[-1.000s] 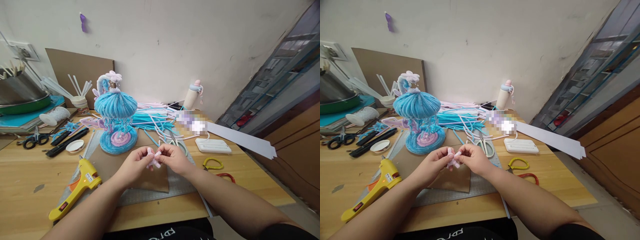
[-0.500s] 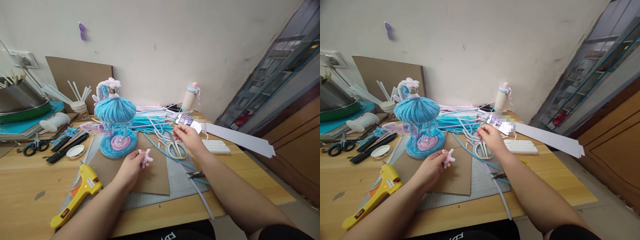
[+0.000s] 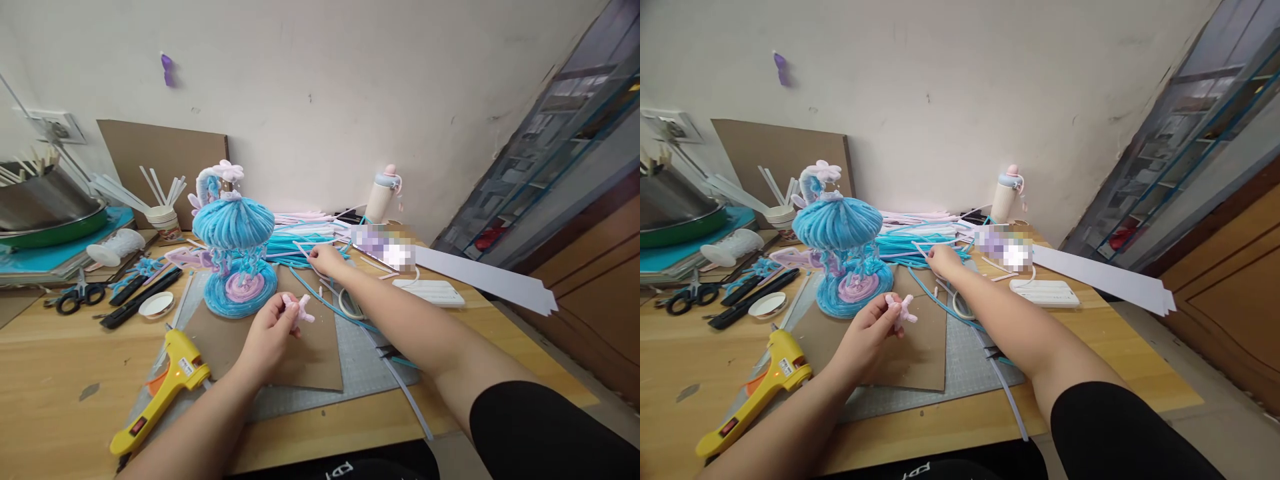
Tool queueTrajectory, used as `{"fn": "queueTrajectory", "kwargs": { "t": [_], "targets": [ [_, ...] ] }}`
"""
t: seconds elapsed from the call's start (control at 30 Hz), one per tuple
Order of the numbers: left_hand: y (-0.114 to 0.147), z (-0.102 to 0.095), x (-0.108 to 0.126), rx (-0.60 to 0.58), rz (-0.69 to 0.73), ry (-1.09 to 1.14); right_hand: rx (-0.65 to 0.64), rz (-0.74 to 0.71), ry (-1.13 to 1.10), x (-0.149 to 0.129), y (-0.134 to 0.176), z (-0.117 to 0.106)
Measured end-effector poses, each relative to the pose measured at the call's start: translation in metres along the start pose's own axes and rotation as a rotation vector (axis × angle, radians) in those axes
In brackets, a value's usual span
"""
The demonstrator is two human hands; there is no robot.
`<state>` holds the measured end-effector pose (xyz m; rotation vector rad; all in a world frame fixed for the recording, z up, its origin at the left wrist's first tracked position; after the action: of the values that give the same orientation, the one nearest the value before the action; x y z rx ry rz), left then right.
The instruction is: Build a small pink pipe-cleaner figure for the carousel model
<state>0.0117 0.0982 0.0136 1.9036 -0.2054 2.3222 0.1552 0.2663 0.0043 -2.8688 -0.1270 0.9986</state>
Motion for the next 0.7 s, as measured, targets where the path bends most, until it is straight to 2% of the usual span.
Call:
{"fn": "queueTrajectory", "kwargs": {
  "t": [0.1, 0.2, 0.37, 0.57, 0.7],
  "targets": [
    [0.001, -0.001, -0.009, 0.012, -0.112, 0.166, -0.001, -0.005, -0.091, -0.011, -0.009, -0.002],
    [0.002, 0.0, -0.016, 0.039, -0.219, 0.338, -0.015, -0.018, -0.216, -0.026, -0.016, -0.015],
    [0.004, 0.003, -0.021, 0.048, -0.287, 0.389, -0.104, -0.055, -0.321, -0.049, -0.024, -0.04],
    [0.006, 0.004, -0.026, 0.035, -0.297, 0.331, -0.265, -0.041, -0.132, -0.043, -0.039, -0.038],
    [0.007, 0.003, -0.029, 0.038, -0.295, 0.323, -0.244, -0.004, 0.077, -0.029, -0.049, -0.04]
  ]
}}
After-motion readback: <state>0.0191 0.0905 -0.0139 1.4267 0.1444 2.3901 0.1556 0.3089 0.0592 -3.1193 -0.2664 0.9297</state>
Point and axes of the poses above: each hand's wrist, its own y-axis away from the middle knuckle, its own z-axis out of the palm, x = y × z, the point moved 9 cm from there along -y, towards the middle knuckle, and after that the axes turned 1 degree about y, right-handed, at the moved point
